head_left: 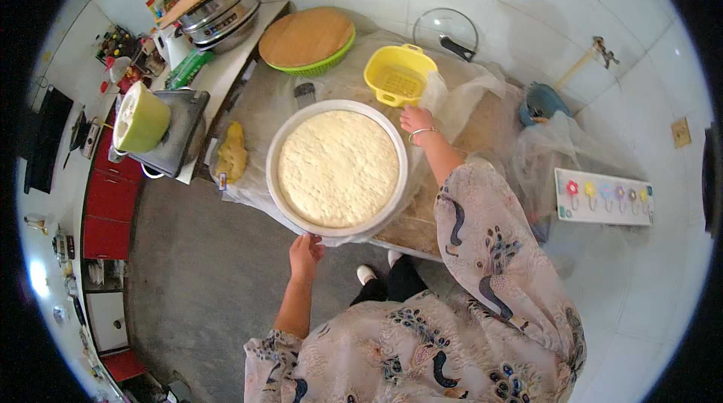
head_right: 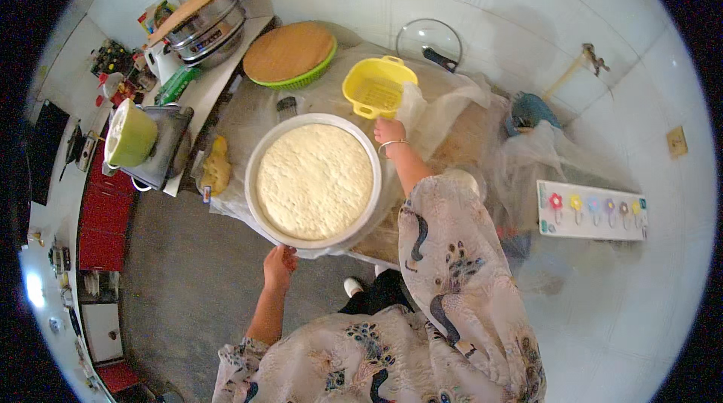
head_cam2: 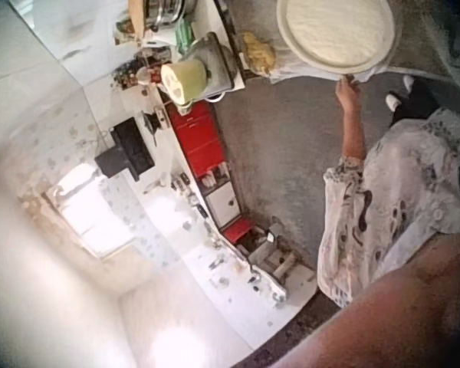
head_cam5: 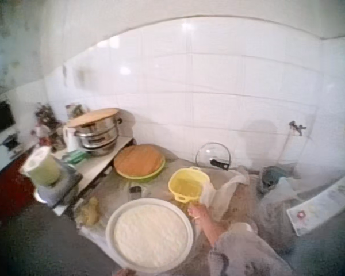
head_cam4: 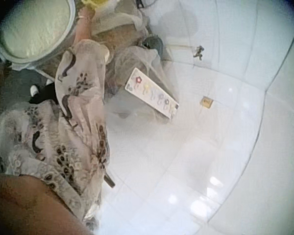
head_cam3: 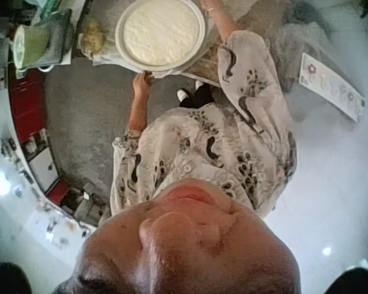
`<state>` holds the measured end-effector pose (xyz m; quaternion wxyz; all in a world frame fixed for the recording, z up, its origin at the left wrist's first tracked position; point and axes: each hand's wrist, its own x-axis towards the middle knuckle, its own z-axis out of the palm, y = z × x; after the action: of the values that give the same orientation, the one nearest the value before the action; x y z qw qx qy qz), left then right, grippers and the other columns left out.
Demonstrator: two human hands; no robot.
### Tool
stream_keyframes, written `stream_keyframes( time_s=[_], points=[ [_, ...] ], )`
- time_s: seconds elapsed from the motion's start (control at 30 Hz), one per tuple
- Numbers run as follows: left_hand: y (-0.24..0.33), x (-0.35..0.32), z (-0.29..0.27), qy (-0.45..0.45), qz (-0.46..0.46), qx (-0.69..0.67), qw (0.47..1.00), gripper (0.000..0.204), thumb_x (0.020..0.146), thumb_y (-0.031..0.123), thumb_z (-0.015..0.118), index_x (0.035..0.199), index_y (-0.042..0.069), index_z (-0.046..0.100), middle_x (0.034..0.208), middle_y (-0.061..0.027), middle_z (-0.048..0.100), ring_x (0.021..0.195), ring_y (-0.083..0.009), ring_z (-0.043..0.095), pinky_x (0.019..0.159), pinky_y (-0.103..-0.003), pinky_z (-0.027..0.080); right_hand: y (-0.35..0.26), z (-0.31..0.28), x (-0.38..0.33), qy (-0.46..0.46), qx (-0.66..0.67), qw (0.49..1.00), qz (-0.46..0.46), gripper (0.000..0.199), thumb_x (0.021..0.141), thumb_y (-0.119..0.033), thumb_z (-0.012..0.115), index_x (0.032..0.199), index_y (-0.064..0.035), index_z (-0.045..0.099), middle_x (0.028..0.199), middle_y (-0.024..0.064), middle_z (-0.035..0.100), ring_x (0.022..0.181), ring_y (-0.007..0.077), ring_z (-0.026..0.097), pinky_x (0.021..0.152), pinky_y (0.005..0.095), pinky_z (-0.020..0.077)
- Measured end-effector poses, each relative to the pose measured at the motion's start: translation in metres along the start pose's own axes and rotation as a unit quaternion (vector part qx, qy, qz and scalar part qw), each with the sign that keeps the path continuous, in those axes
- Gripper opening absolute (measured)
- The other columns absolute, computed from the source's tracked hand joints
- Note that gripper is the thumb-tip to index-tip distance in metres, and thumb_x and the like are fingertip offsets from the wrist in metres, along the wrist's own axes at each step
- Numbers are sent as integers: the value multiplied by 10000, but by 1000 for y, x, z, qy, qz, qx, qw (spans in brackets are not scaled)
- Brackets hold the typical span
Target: The person cleans the kitchen sink area with a purple cloth, then moves to a table to prepare for dough work. They handle a bag of green vegetables, a round wooden board, and a bowl of dough. The person spreads flour on a plastic sheet covering the table and then transfers the dough from the bowl onto the floured surface.
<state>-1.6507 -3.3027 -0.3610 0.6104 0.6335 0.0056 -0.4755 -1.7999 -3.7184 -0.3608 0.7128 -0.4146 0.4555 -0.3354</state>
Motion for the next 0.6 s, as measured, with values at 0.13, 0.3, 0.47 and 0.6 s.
stream_keyframes(
  time_s=[0.13, 0.3, 0.47, 0.6],
  points=[
    [19, 8, -20, 22, 10, 32, 999, 233, 916, 225, 432, 912, 21, 543, 797, -55, 586, 603, -123, 544, 533, -247, 440, 25, 22, 78, 161, 166, 961, 150, 462, 841, -375, 531, 1145, -37, 446, 1000, 198, 549, 820, 300, 579, 670, 452, 499],
    [28, 22, -9, 93, 2, 50, 994, 200, 902, 200, 463, 862, 21, 544, 724, -47, 579, 575, -105, 533, 524, -236, 435, 37, 9, 151, 194, 184, 963, 46, 379, 839, -301, 553, 1109, -48, 474, 931, 171, 575, 670, 271, 590, 551, 430, 506],
    [22, 27, -13, 93, 9, 53, 994, 168, 884, 181, 498, 812, 38, 547, 713, -35, 581, 619, -116, 565, 536, -241, 436, -51, 82, 184, 152, 62, 986, -36, 252, 824, -202, 552, 998, -23, 522, 810, 135, 593, 660, 238, 587, 565, 400, 510],
    [26, 22, -8, 94, 7, 65, 993, 173, 887, 198, 520, 825, 39, 548, 732, -37, 590, 623, -118, 556, 573, -258, 456, -85, 168, 247, 70, 114, 991, -9, 235, 826, -169, 535, 1005, -18, 506, 807, 120, 570, 645, 234, 580, 551, 403, 521]
  ],
)
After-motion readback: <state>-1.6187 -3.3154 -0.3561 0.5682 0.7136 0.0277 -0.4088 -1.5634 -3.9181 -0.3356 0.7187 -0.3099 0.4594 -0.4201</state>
